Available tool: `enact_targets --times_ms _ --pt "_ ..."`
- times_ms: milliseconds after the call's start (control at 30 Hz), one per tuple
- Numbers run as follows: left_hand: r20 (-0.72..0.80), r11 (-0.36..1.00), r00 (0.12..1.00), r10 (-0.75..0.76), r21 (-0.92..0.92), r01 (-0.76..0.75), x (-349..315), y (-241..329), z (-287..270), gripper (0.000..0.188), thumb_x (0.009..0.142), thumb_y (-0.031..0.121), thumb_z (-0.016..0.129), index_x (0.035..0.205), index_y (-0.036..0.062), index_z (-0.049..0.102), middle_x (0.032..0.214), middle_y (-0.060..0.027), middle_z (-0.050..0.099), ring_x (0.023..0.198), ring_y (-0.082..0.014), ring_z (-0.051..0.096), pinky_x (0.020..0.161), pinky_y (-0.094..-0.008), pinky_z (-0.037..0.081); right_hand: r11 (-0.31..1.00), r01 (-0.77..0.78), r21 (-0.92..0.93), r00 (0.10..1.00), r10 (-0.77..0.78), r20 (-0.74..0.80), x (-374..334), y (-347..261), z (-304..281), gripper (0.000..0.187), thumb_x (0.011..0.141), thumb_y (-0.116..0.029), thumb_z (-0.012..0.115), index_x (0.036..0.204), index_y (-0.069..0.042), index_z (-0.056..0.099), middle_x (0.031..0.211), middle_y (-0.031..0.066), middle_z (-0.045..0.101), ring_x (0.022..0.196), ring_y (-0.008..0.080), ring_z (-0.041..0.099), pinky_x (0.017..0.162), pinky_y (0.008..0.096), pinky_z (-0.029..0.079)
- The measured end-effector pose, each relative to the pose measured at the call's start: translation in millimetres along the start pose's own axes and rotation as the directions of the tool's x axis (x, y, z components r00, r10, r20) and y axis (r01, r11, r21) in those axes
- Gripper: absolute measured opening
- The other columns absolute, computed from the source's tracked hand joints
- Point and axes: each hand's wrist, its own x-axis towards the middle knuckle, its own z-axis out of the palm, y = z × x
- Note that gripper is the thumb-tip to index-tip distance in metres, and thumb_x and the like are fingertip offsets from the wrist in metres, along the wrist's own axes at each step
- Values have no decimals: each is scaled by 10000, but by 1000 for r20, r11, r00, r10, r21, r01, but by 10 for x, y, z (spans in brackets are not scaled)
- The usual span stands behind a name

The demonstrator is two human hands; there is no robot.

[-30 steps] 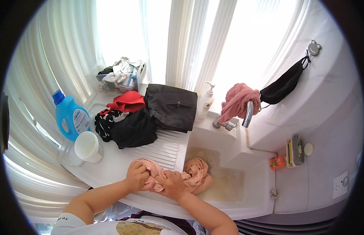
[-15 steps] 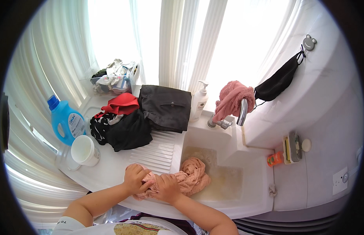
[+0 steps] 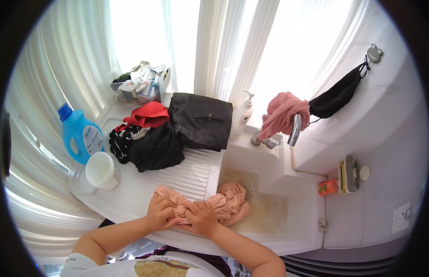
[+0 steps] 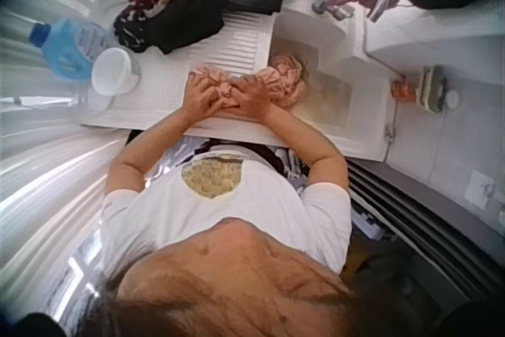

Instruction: The person rubs a pink garment against a white washboard in a sink filled with water, using their hands to scrub the fabric.

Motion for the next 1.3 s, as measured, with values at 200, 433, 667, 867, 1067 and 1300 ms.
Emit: enact_targets --times_ms 200,433,667,867,1067,1300 --pt "-180 951 937 -298 31 308 929 -572 373 366 739 341 739 924 52 610 1006 -127 595 957 -350 544 843 -491 409 941 -303 -154 940 268 -212 603 673 212 575 654 -524 770 982 -82 607 1083 107 572 988 285 545 879 477 367" --pt "24 998 1000 20 51 -21 112 78 -85 372 715 417 727 883 93 654 939 -87 585 934 -297 541 883 -488 376 994 -108 15 994 108 -7 -142 -179 -75 585 601 -507 800 1072 -190 658 1097 65 542 1005 249 524 878 420 349" --pt "149 923 911 -385 32 385 805 -634 345 451 702 438 713 985 87 681 991 -119 593 1006 -302 526 972 -572 349 946 -318 -56 948 316 -36 534 580 221 671 572 -444 816 1096 -112 560 1142 127 548 1073 321 523 901 508 398" --pt "108 977 973 -202 91 193 444 -356 185 489 635 414 716 989 80 663 1232 -151 535 1197 -396 444 926 -541 381 928 -369 -56 911 373 179 369 29 -106 711 592 -488 807 1192 -185 576 1417 159 431 1281 349 431 996 684 239" --pt "66 991 990 -126 46 124 298 -179 263 323 668 366 689 830 89 652 928 -72 605 1026 -309 541 809 -447 405 986 -131 105 991 128 32 154 279 272 553 572 -417 803 978 -115 580 1163 115 596 1023 305 561 891 404 419" --pt "-214 953 970 -116 251 169 767 -597 434 448 731 448 708 927 72 565 927 -109 562 910 -317 529 801 -449 392 915 -303 -268 952 278 -126 488 399 101 726 622 -536 783 1171 -118 557 1047 106 549 963 298 538 887 552 357"
